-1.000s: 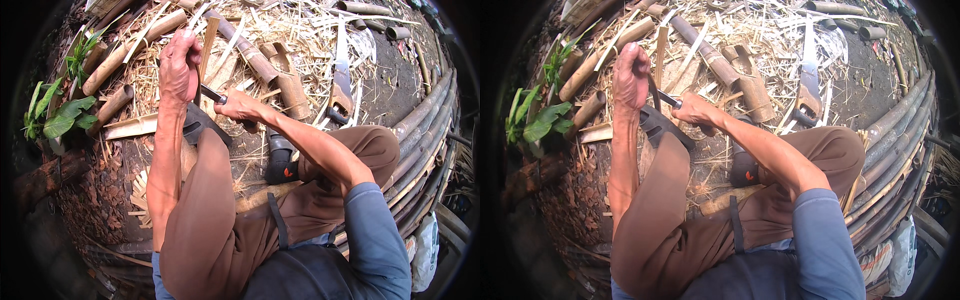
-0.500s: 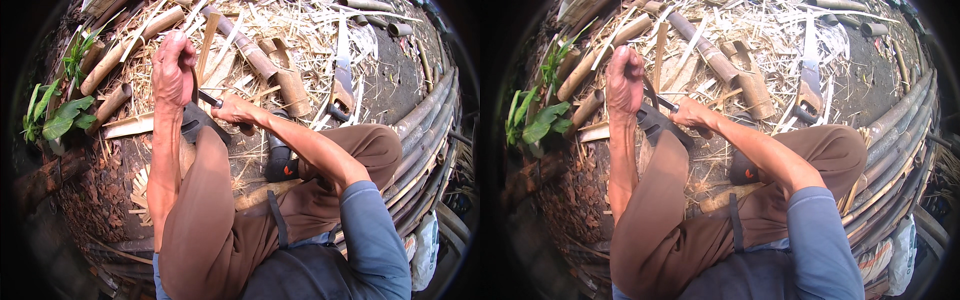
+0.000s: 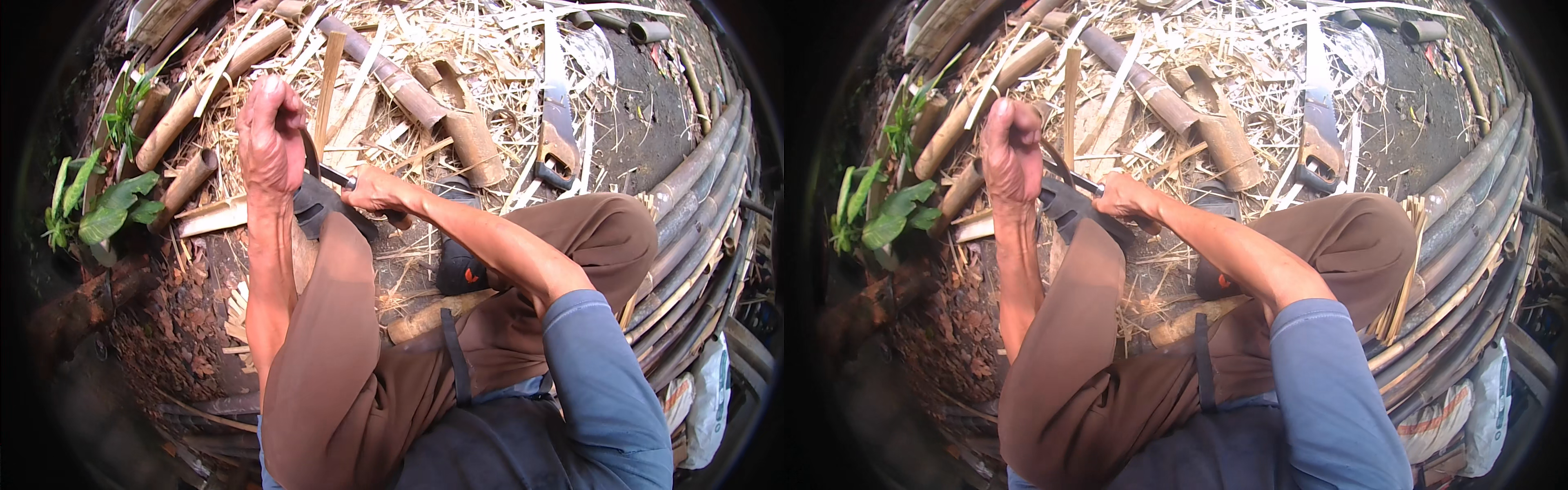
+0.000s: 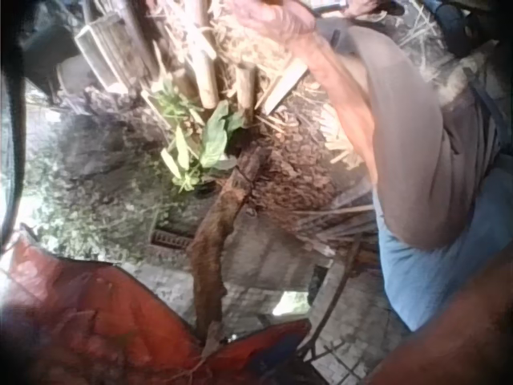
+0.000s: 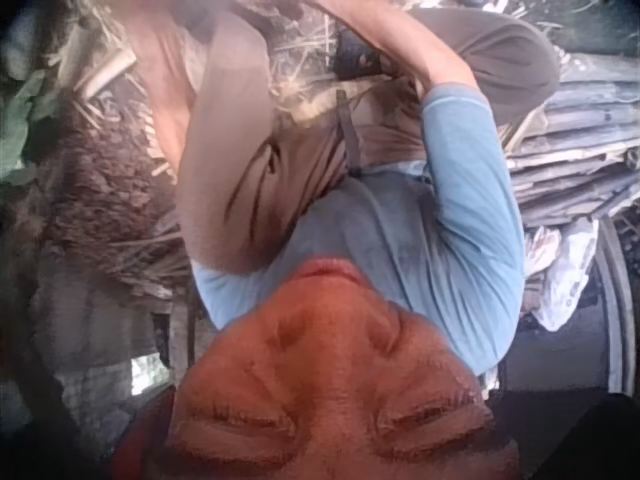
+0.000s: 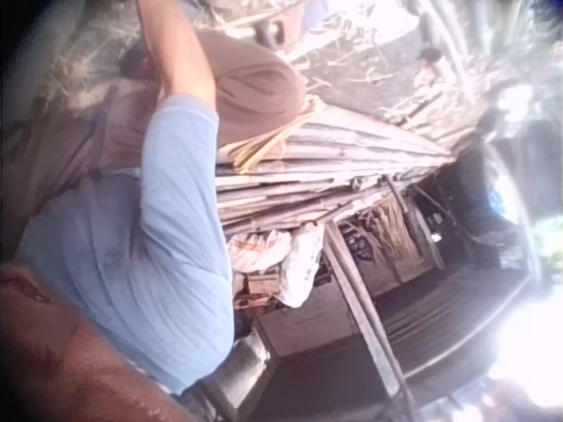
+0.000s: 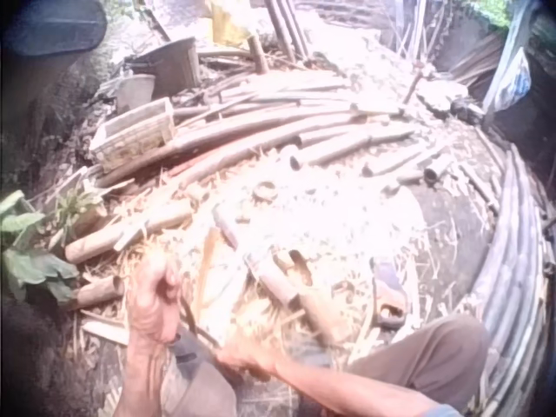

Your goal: The person sits on the ground and uses a knife to cut and split bamboo pieces. They repeatedly position bamboo sections, strike them with the knife, and separate the split pieces, accumulating small bamboo strips on the ground.

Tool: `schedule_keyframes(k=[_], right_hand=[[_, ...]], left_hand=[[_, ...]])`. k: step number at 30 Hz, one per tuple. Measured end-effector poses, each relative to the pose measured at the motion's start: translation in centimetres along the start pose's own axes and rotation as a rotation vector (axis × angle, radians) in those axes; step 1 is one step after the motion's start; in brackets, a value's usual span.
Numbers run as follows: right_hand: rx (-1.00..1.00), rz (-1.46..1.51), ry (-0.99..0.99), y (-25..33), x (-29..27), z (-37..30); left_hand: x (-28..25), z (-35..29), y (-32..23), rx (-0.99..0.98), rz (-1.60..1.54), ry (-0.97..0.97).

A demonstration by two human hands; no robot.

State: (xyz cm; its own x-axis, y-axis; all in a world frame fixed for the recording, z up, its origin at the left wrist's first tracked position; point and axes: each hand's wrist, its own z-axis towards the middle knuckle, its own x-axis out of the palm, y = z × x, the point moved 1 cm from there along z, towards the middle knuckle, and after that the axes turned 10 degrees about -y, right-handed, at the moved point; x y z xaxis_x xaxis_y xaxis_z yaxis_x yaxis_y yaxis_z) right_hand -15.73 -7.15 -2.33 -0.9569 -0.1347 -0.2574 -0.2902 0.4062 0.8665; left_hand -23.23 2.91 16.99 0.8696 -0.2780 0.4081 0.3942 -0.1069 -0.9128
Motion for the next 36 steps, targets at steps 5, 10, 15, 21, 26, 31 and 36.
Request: schedule_keyframes(k=[5, 10, 15, 21, 26, 31, 36], right_hand=[[0.037, 0.019, -0.04, 1.2, 1.1, -2.0], [-0.176, 0.046, -0.219, 3.4, 1.7, -4.5], [-0.174, 0.134, -0.259, 4.1, 5.0, -9.7], [-0.203, 0.175, -0.216, 4.9, 7.6, -13.0], [-0.168, 0.149, -0.165, 5.0, 8.0, -13.2], [-0.166, 0.166, -0.09, 5.4, 7.6, -13.1], [-0.165, 0.17, -0.104, 5.4, 7.9, -13.1]], left_hand=[[-0.4, 0.0, -0.7, 0.01, 0.088, 0.016], [-0.4, -0.2, -3.1, -0.018, 0.166, -0.144], [-3.6, -3.9, -5.1, 0.311, 0.329, -0.188], [-6.5, -9.9, -6.8, 0.646, 0.587, -0.492], [-6.6, -12.0, -6.8, 0.68, 0.501, -0.605], [-8.0, -13.1, -7.1, 0.774, 0.409, -0.785], [-7.8, -13.2, -6.7, 0.826, 0.535, -0.791]])
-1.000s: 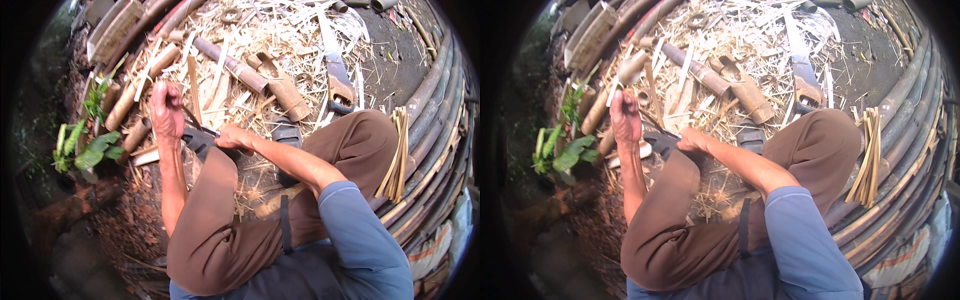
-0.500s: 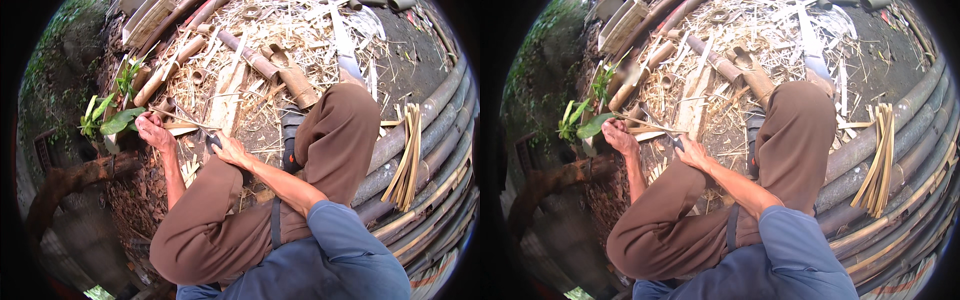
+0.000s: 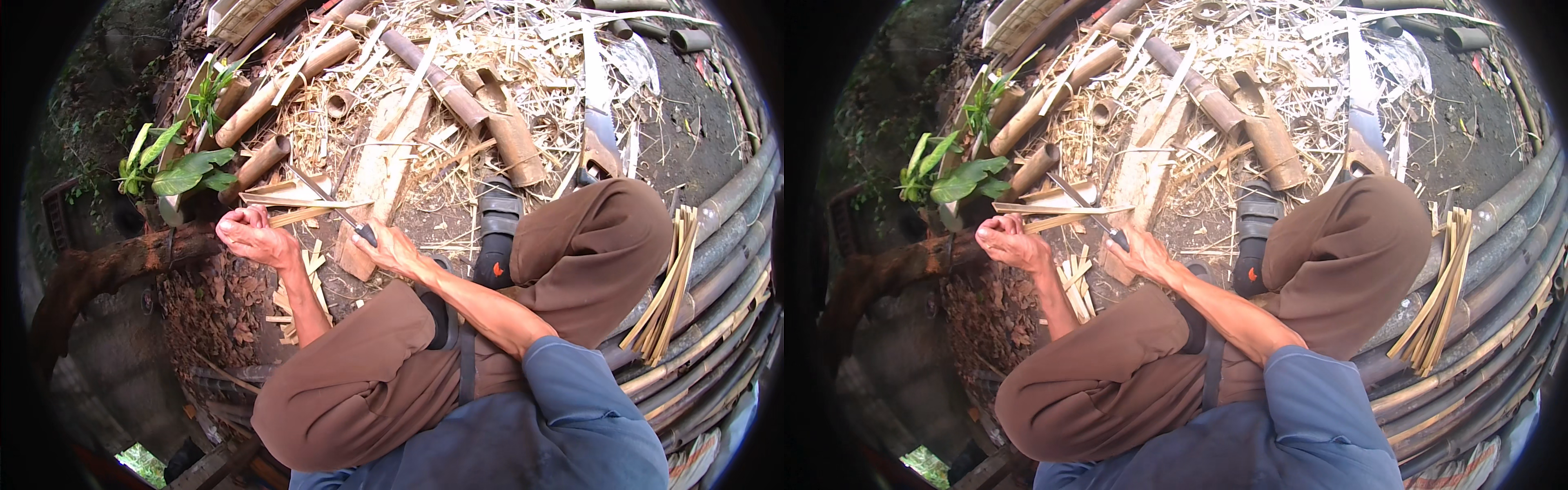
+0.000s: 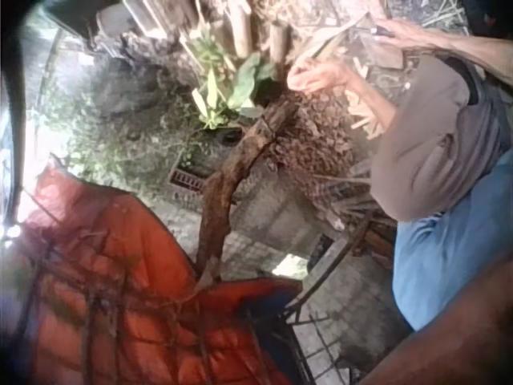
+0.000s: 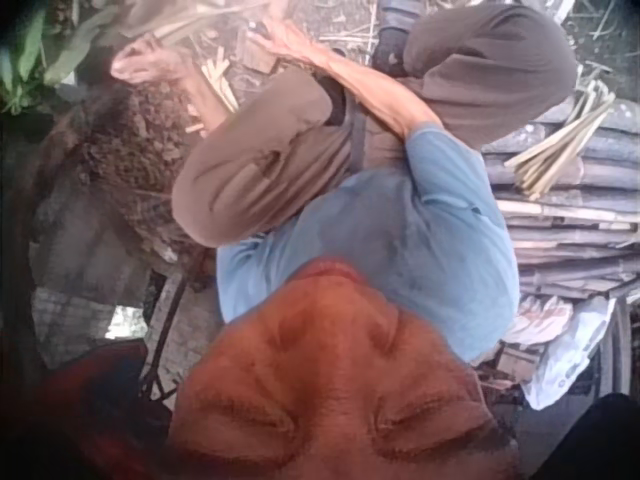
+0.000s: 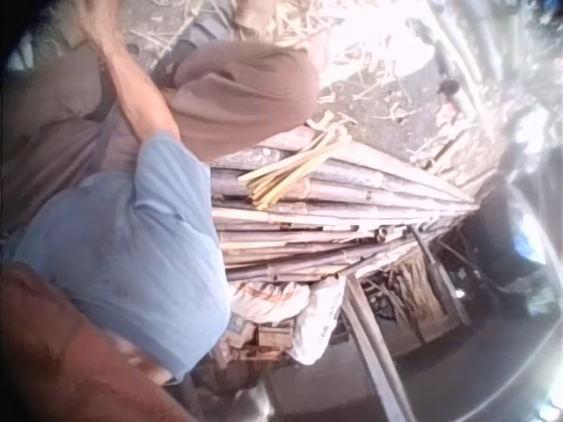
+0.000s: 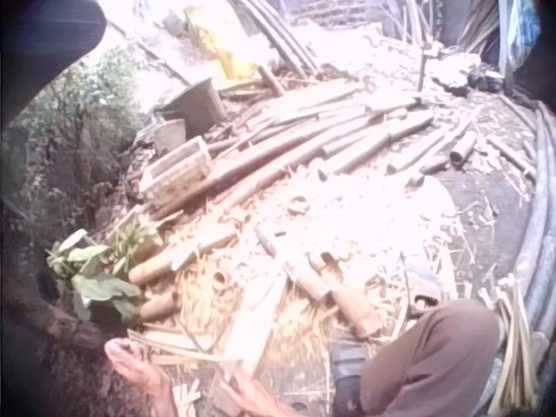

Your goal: The person sits on the ground and uses a knife to cut and split bamboo pieces. They repeatedly position bamboo sections, strike them with the knife, and separate the split pieces, accumulating small bamboo strips on the ground.

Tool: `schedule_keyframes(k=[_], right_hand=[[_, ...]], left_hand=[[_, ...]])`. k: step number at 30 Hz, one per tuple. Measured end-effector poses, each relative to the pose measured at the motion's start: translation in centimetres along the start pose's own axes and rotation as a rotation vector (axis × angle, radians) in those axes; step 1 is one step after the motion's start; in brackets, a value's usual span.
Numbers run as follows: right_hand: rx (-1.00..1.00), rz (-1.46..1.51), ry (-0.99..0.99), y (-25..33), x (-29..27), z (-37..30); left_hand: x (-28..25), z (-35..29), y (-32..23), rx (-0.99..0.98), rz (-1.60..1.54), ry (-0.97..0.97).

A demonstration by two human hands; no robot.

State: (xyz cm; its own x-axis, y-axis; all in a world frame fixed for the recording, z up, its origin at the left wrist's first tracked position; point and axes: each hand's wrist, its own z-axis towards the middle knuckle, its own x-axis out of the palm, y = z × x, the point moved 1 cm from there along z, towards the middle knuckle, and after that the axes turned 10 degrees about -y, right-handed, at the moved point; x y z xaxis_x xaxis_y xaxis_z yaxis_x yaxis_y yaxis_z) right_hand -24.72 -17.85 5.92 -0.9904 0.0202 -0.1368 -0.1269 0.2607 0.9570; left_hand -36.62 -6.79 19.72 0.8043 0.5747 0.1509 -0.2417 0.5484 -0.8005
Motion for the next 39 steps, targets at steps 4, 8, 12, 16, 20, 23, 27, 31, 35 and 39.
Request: schedule_keyframes(k=[4, 8, 12, 16, 20, 23, 27, 31, 35, 39], right_hand=[[-0.031, -0.033, -0.146, 0.0, 0.5, 0.0], [0.008, -0.083, -0.139, 1.0, -0.2, -0.8], [0.016, -0.103, -0.149, 1.6, -0.7, -1.4], [0.044, -0.044, -0.092, 1.5, -1.1, -1.2], [-0.021, 0.036, -0.124, 0.0, 0.1, 0.1], [0.018, 0.002, -0.005, 0.0, 0.0, 1.1], [0.006, 0.039, -0.03, 0.2, 0.3, 0.6], [0.03, -0.009, -0.115, 1.6, 0.5, -0.5], [0.106, 0.044, -0.092, 1.4, 0.1, -0.6], [0.118, 0.042, -0.042, 1.2, 0.2, 0.4]], left_hand=[[1.2, -1.0, -0.4, 0.061, 0.164, -0.084], [1.6, -2.5, -1.1, 0.147, 0.252, -0.129], [1.7, -3.8, -1.6, 0.155, 0.23, -0.133], [1.6, -3.8, -0.9, 0.113, 0.159, -0.118], [2.0, -1.0, -0.2, 0.004, 0.094, 0.041], [2.0, 1.1, 1.1, 0.176, 0.047, 0.03], [1.5, 0.4, 1.1, 0.033, -0.073, -0.034], [1.8, -0.5, 0.5, 0.133, 0.142, -0.125], [1.1, -0.3, 0.8, 0.38, 0.328, -0.057], [1.6, 0.2, 0.6, 0.222, 0.171, -0.054]])
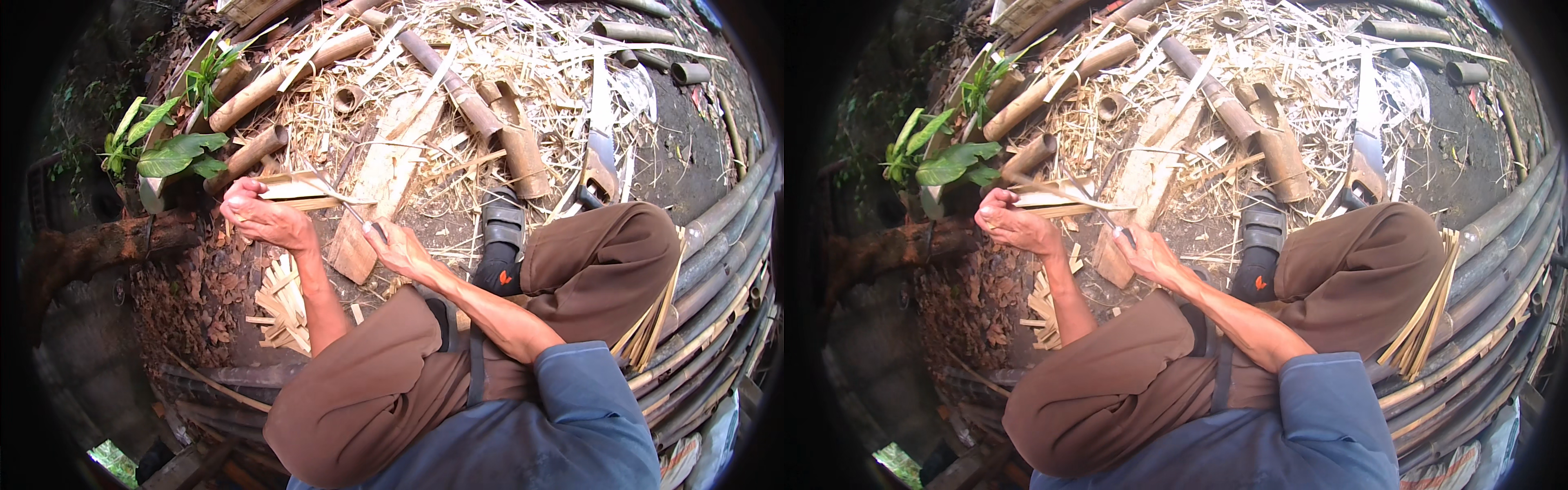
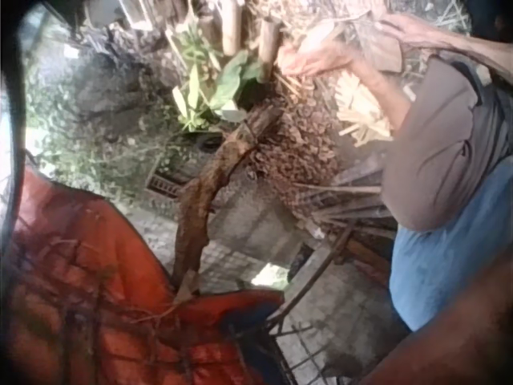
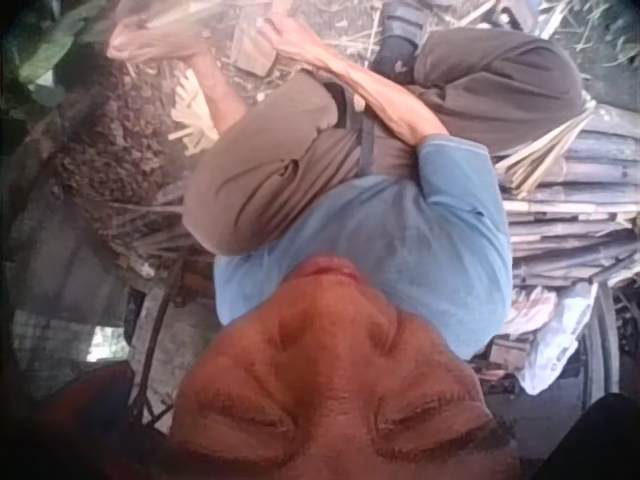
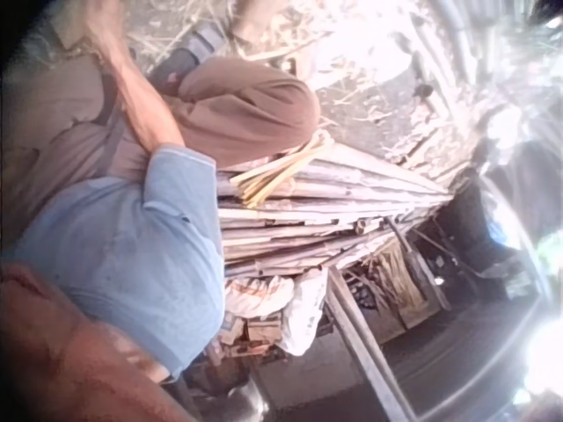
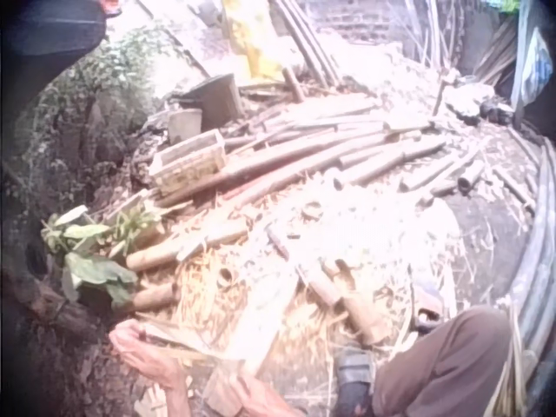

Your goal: The person sits on the ground and uses a knife to cut and split bamboo pieces. They repeatedly position bamboo sections, strike them with the knife, and separate the split pieces, accumulating small bamboo strips on the ground.

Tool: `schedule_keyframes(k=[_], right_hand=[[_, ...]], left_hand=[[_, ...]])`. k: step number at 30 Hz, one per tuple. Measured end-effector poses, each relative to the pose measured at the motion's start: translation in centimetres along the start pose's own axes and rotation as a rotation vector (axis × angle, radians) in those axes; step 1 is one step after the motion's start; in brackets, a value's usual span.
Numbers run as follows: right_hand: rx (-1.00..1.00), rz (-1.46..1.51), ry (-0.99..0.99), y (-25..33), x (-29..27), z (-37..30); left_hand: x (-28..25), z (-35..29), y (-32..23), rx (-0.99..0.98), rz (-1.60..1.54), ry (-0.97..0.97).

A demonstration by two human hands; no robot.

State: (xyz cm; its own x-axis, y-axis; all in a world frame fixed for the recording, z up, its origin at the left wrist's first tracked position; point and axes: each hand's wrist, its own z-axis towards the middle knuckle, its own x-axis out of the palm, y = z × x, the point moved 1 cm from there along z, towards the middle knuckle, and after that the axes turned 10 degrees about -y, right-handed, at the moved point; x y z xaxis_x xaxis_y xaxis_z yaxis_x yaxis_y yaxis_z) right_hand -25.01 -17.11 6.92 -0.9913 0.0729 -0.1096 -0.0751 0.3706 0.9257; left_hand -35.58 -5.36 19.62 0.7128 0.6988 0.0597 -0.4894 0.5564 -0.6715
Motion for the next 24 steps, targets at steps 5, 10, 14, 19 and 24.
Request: schedule_keyframes(k=[5, 10, 14, 19, 24], right_hand=[[-0.124, -0.087, -0.039, -0.2, -0.1, 0.1], [-0.186, -0.109, -0.111, 1.0, -2.3, -2.2], [-0.309, -0.143, -0.058, 2.7, -3.9, -3.6], [-0.417, -0.184, -0.052, 4.4, -5.4, -5.8], [-0.475, -0.222, -0.058, 5.1, -6.1, -7.1]], left_hand=[[-1.7, 0.1, 0.1, -0.155, -0.084, 0.088], [-7.5, -5.7, 3.2, -0.316, -0.047, -0.067], [-8.6, -11.0, 10.5, -1.844, -0.372, 0.165], [-3.8, -10.5, 9.2, -2.07, -0.871, 0.229], [-2.0, -10.6, 10.8, -1.924, -0.97, 0.12]])
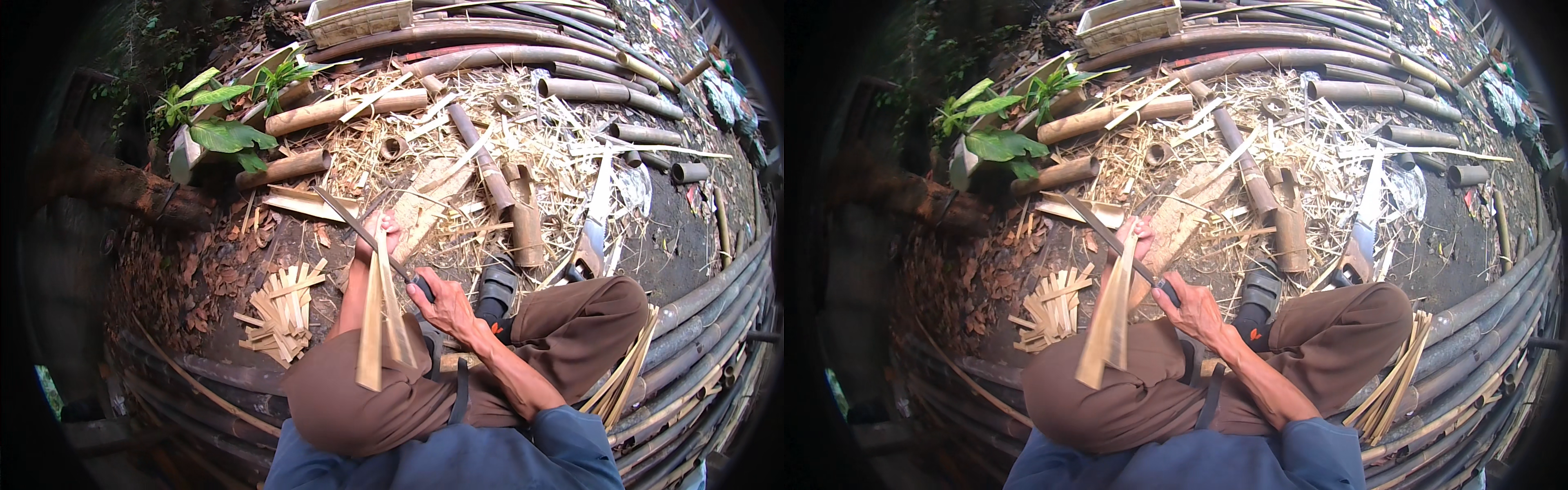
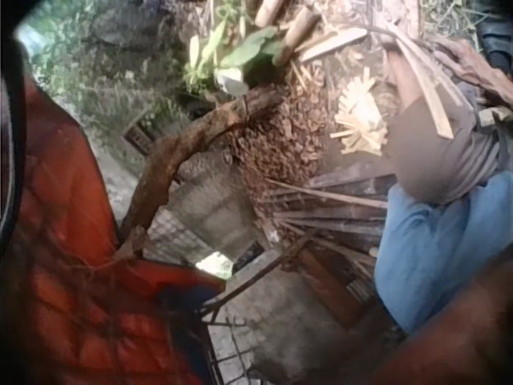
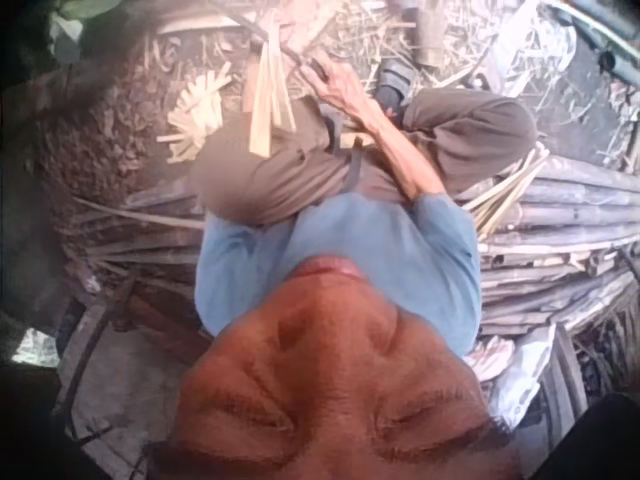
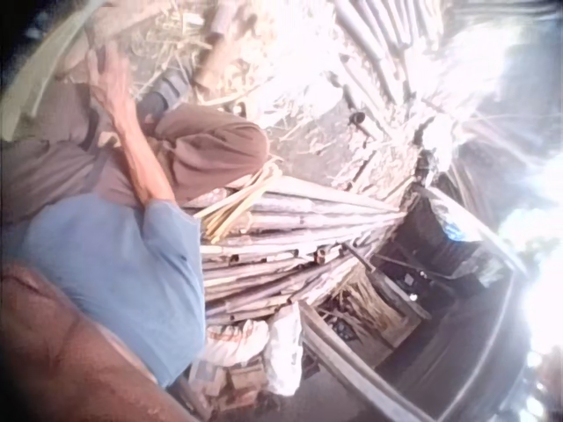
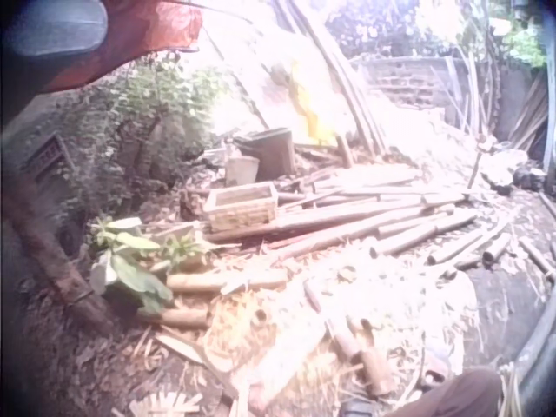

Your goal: The person sits on the ground and uses a knife to cut and split bamboo pieces. They repeatedly position bamboo sections, strike them with the knife, and separate the split pieces, accumulating small bamboo strips on the ground.

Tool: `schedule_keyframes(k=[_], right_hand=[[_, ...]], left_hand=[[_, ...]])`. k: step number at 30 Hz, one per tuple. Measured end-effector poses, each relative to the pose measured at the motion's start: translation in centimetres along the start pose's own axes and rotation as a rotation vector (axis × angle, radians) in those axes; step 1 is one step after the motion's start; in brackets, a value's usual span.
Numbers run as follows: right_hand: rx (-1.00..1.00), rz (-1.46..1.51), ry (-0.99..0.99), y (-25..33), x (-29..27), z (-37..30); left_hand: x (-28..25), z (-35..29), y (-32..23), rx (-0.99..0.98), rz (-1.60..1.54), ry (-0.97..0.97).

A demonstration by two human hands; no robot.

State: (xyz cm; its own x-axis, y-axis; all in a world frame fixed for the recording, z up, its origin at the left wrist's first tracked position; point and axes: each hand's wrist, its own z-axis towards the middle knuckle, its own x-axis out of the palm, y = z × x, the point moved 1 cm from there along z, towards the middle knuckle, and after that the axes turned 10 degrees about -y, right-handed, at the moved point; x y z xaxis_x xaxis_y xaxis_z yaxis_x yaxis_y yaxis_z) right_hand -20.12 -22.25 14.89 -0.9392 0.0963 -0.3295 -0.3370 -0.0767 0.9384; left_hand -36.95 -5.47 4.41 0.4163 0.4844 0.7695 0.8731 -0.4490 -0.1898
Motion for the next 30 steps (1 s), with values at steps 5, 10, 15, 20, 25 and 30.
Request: schedule_keyframes(k=[5, 10, 15, 20, 25, 30], right_hand=[[0.102, -0.019, 0.108, -0.1, -2.8, -2.0], [0.111, -0.049, -0.094, 2.2, -9.9, -6.3], [0.118, -0.015, -0.213, 4.2, -10.1, -4.3], [0.21, 0.217, -0.068, 8.1, -7.4, 0.3], [0.077, 0.329, -0.016, 10.4, -6.9, 3.4], [0.189, 0.291, -0.008, 10.4, -7.2, 4.0]], left_hand=[[3.0, -0.3, -3.9, 0.552, 0.19, -0.17], [4.3, -3.3, -16.1, 0.949, 0.098, -0.291], [11.6, -6.9, -12.5, 1.162, 0.245, 0.077], [8.9, -4.7, -5.1, 1.242, 0.691, 0.092], [9.7, -6.4, -0.5, 1.251, 0.676, 0.032], [15.1, -11.4, -2.1, 1.017, 0.519, 0.142]])
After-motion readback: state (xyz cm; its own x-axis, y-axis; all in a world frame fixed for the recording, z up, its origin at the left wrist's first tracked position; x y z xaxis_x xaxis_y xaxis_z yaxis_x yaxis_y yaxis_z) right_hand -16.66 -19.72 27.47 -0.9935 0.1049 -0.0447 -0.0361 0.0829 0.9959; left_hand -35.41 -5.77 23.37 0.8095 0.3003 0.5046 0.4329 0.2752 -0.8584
